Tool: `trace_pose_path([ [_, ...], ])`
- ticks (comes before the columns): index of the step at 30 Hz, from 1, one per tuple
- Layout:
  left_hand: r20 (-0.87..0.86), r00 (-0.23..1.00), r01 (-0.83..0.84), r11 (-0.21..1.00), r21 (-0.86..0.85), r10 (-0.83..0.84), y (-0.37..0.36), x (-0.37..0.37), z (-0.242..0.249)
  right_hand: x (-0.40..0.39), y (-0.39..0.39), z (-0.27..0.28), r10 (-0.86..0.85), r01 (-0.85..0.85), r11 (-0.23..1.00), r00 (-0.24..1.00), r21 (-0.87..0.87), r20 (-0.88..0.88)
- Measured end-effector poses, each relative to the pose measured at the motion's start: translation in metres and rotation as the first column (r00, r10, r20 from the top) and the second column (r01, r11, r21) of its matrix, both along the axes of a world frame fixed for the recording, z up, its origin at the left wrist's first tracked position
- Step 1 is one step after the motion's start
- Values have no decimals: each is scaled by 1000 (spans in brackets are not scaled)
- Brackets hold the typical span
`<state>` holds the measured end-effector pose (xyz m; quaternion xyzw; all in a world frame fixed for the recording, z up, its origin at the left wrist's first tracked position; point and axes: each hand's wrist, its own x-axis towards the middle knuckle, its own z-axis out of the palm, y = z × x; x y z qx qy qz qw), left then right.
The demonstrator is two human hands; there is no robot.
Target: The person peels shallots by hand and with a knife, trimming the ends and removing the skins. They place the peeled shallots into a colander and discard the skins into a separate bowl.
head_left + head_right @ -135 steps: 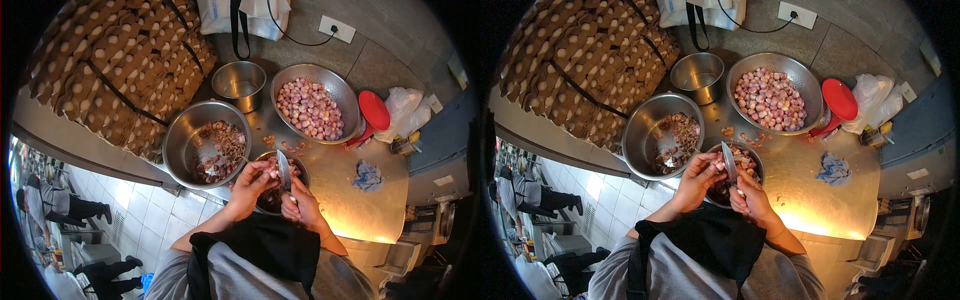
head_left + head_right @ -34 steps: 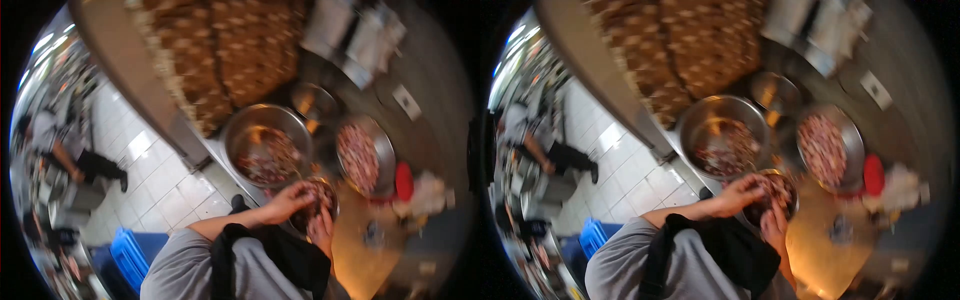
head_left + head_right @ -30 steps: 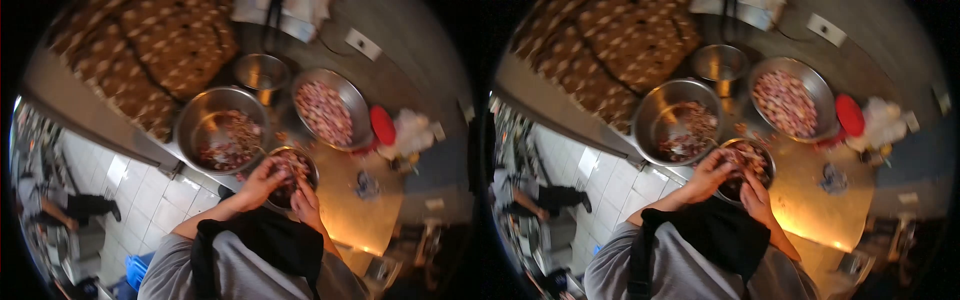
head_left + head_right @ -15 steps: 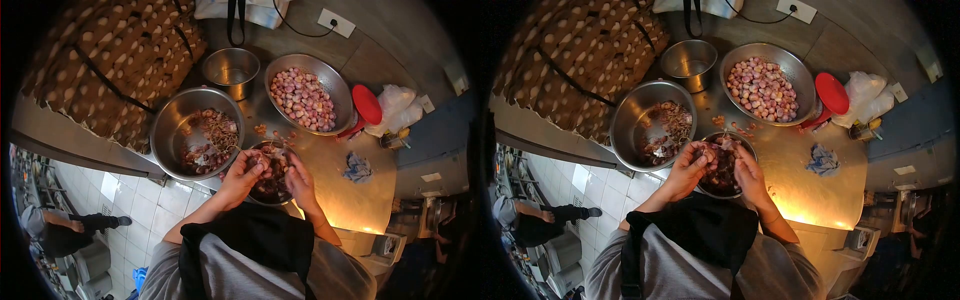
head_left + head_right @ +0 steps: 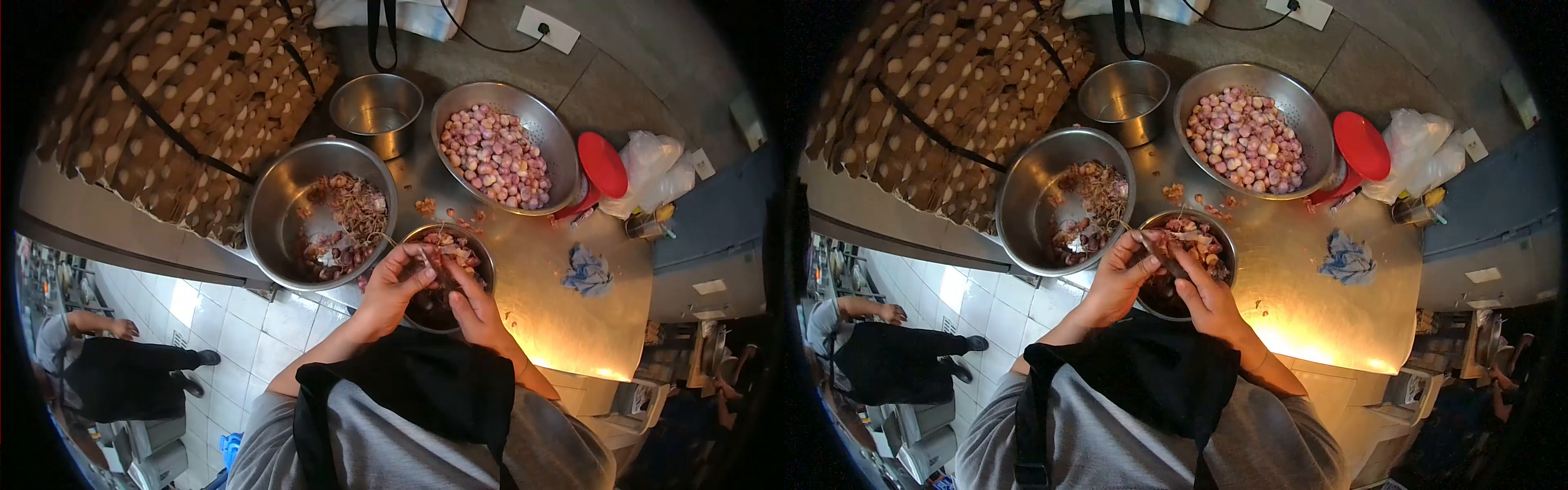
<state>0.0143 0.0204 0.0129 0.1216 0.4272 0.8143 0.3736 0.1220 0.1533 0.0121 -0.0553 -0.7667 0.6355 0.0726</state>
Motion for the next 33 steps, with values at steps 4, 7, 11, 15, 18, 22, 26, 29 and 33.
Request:
trace_pose_path([
  [4,-45,999,24,995,-93,-28,-1,5,8,-3,6,-5,-139,137,982,990,-129,-5],
  [7,52,999,4,997,-79,0,-2,8,15,0,13,-3,-157,166,941,986,-295,52],
  [11,133,991,35,996,-77,-24,-7,3,16,6,0,-3,-94,78,914,995,-398,-21],
  [15,190,981,-15,999,-52,25,-7,0,6,19,3,-18,26,-29,986,999,-167,-18],
  [18,225,973,-52,998,-31,57,-9,1,5,23,2,-19,40,-41,999,999,-35,-19],
  [22,150,987,-55,998,-42,61,-5,4,5,19,-4,-12,-5,4,1000,999,-23,-44],
  [26,-69,998,-12,995,-101,5,-1,16,0,2,-5,-27,-95,74,977,991,-198,-99],
  [29,-39,999,15,993,-115,-20,0,25,5,-3,0,-14,-118,107,883,993,-457,4],
  [33,52,999,-14,1000,-27,15,-4,15,16,-1,9,6,-72,71,885,997,-460,16],
])
